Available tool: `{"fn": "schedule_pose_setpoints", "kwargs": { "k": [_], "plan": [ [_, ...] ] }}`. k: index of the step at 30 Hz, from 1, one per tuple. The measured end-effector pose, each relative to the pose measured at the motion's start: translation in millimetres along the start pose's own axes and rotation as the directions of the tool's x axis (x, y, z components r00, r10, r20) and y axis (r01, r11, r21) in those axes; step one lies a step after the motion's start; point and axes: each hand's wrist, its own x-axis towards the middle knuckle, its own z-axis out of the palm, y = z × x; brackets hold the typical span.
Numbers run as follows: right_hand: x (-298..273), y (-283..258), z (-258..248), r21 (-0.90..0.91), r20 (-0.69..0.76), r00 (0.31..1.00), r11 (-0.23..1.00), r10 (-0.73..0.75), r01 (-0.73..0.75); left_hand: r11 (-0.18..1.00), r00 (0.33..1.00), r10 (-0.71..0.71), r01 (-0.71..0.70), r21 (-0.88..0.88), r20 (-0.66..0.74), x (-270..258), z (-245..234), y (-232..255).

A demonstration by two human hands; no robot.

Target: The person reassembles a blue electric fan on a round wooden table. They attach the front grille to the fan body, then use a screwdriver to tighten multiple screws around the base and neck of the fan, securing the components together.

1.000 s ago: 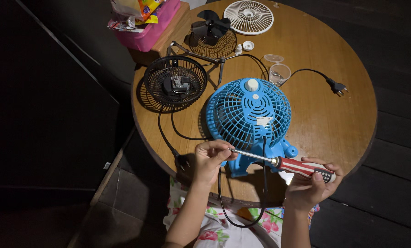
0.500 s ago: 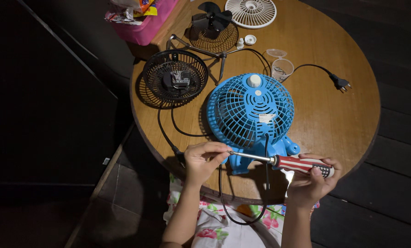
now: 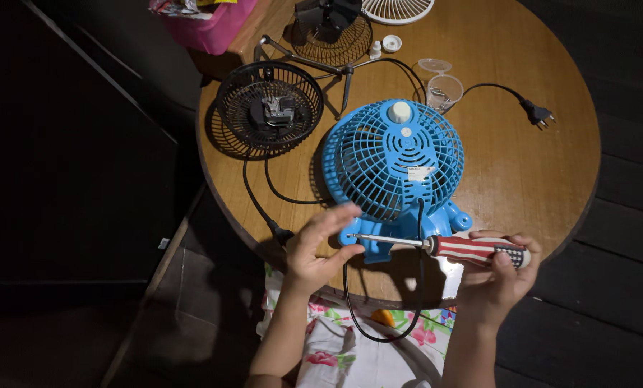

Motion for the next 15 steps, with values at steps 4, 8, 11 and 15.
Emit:
{"fn": "schedule_pose_setpoints", "kwargs": {
  "k": [4, 8, 11, 15],
  "plan": [
    [7, -19, -5, -0.002, 0.048, 0.996, 0.997, -0.072, 0.072, 0.958, 0.987, -0.143, 0.120, 0.262, 0.069, -6, -12, -2],
    [20, -44, -10, -0.056, 0.037, 0.987, 0.986, -0.154, 0.156, 0.875, 0.927, -0.353, 0.278, 0.396, 0.130, -18, -12, -3],
    [28, -61, -6, -0.069, -0.043, 0.975, 0.975, -0.217, 0.213, 0.834, 0.890, -0.441, 0.358, 0.419, 0.117, -27, -8, -3],
    [36, -73, 3, -0.124, -0.102, 0.961, 0.962, -0.258, 0.245, 0.798, 0.838, -0.539, 0.477, 0.369, 0.083, -29, -9, -10]
  ]
}}
